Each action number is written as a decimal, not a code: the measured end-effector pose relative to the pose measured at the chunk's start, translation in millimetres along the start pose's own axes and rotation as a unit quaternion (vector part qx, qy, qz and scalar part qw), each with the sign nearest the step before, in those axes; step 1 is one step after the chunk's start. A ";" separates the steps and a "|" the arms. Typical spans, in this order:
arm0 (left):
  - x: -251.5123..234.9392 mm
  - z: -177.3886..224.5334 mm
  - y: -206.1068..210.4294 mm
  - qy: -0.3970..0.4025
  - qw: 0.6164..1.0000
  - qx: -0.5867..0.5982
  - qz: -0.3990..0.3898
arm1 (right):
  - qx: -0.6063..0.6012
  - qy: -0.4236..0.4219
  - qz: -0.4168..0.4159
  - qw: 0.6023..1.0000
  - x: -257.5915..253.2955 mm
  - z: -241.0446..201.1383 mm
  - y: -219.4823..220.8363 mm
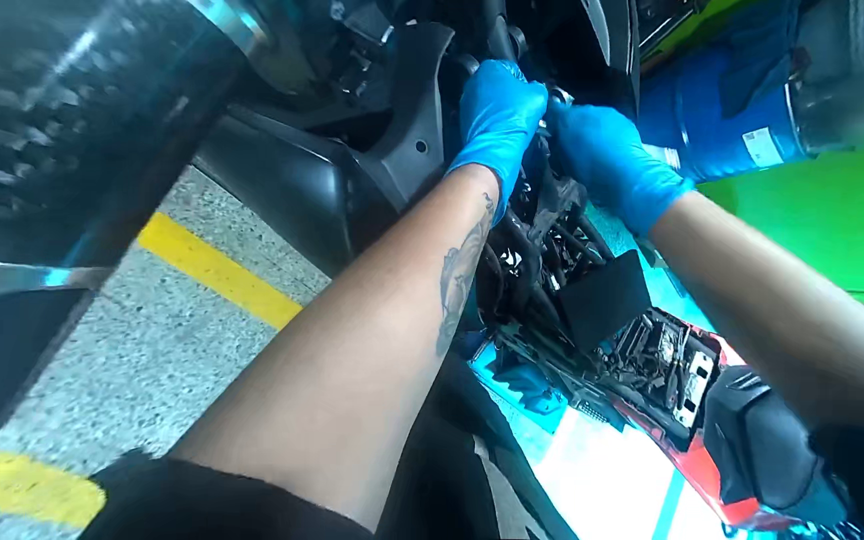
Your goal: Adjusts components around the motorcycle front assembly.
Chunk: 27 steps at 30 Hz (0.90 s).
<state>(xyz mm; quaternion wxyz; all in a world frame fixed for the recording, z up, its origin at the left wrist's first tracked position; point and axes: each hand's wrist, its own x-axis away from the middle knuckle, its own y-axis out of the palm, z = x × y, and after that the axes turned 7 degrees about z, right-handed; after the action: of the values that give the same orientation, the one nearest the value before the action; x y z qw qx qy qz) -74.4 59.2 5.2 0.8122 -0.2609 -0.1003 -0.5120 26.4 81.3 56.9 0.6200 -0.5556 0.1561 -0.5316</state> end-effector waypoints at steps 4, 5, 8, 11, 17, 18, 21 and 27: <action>-4.1 2.7 -4.2 0.005 1.000 0.001 0.005 | -0.057 0.050 0.023 0.997 17.9 -26.9 -1.6; -1.0 0.7 -3.0 -0.001 1.000 0.004 -0.001 | -0.110 0.047 -0.035 0.992 34.5 -30.0 -0.8; -3.8 0.3 -4.3 -0.013 1.000 0.017 0.001 | -0.120 -0.005 -0.096 0.988 18.9 -12.4 -4.0; 0.2 1.7 -1.3 0.007 1.000 -0.005 0.002 | 0.026 0.003 0.009 1.000 -6.7 5.2 -4.8; -1.0 2.1 -5.0 0.003 1.000 0.010 0.002 | -0.152 0.003 -0.081 0.985 34.7 -21.9 -0.4; -1.8 1.0 -5.1 0.004 1.000 0.015 0.003 | -0.115 -0.014 -0.078 0.990 22.8 -14.2 -4.0; 1.9 -0.5 2.2 0.015 1.000 0.007 0.005 | 0.025 -0.006 0.023 0.999 -1.2 3.1 -2.5; 1.9 -4.0 -0.4 0.041 0.999 0.003 -0.003 | -0.136 -0.004 -0.055 0.989 30.5 -13.6 5.4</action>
<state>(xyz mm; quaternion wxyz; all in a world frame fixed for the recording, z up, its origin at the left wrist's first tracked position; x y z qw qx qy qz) -74.4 55.6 2.8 0.8151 -0.2372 -0.0694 -0.5240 30.1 47.8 59.8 0.5090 -0.6446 0.1935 -0.5367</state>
